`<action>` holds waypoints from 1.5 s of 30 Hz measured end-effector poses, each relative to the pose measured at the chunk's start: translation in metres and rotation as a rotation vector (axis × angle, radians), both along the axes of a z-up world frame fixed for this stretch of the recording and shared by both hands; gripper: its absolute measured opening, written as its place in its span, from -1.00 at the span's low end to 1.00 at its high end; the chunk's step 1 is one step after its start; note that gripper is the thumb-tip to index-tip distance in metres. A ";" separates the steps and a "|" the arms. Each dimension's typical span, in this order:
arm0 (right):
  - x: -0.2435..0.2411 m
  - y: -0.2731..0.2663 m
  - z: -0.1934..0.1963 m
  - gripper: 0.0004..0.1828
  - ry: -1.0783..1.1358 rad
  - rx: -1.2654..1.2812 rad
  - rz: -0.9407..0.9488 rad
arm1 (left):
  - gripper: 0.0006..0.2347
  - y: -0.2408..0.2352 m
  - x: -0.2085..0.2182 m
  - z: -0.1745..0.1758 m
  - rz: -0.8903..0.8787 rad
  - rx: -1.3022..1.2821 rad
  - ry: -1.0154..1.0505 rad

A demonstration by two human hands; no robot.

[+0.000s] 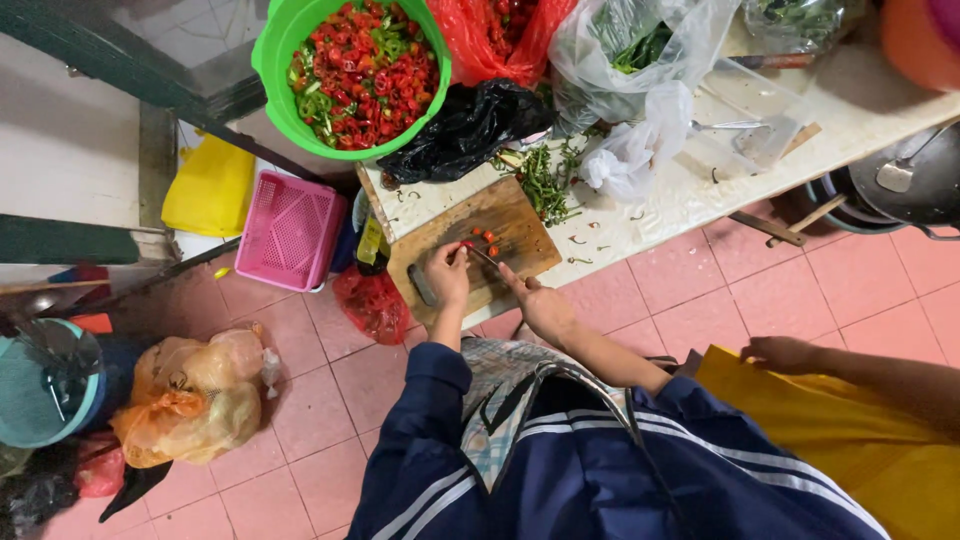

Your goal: Chopping red chillies on a wooden cutting board and putting them into a bowl.

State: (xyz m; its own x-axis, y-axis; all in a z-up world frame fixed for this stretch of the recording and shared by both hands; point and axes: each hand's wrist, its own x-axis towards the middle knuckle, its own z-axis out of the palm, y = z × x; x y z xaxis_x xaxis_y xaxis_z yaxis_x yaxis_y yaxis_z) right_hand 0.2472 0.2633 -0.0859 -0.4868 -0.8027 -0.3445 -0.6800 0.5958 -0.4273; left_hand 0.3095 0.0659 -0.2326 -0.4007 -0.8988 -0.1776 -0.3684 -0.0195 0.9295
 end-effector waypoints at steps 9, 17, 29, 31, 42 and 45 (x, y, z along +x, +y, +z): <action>-0.007 -0.038 0.016 -0.25 -0.109 0.108 0.038 | -0.87 0.005 0.003 0.017 -0.005 -0.143 -0.157; -0.008 -0.010 0.001 -0.32 -0.130 0.073 0.024 | -0.93 0.006 0.001 0.038 0.018 -0.220 -0.144; -0.001 -0.030 0.033 -0.25 -0.107 0.087 0.063 | -0.91 0.006 0.003 0.014 0.013 -0.300 -0.169; -0.002 -0.044 0.028 -0.27 -0.160 0.136 0.040 | -0.92 0.008 0.004 0.030 -0.010 -0.292 -0.159; 0.005 0.011 0.007 -0.41 -0.140 -0.150 -0.070 | -0.94 0.009 0.004 0.027 -0.088 -0.326 -0.217; 0.006 0.012 0.002 -0.38 -0.043 -0.140 -0.079 | -0.93 0.014 0.003 0.030 -0.084 -0.396 -0.238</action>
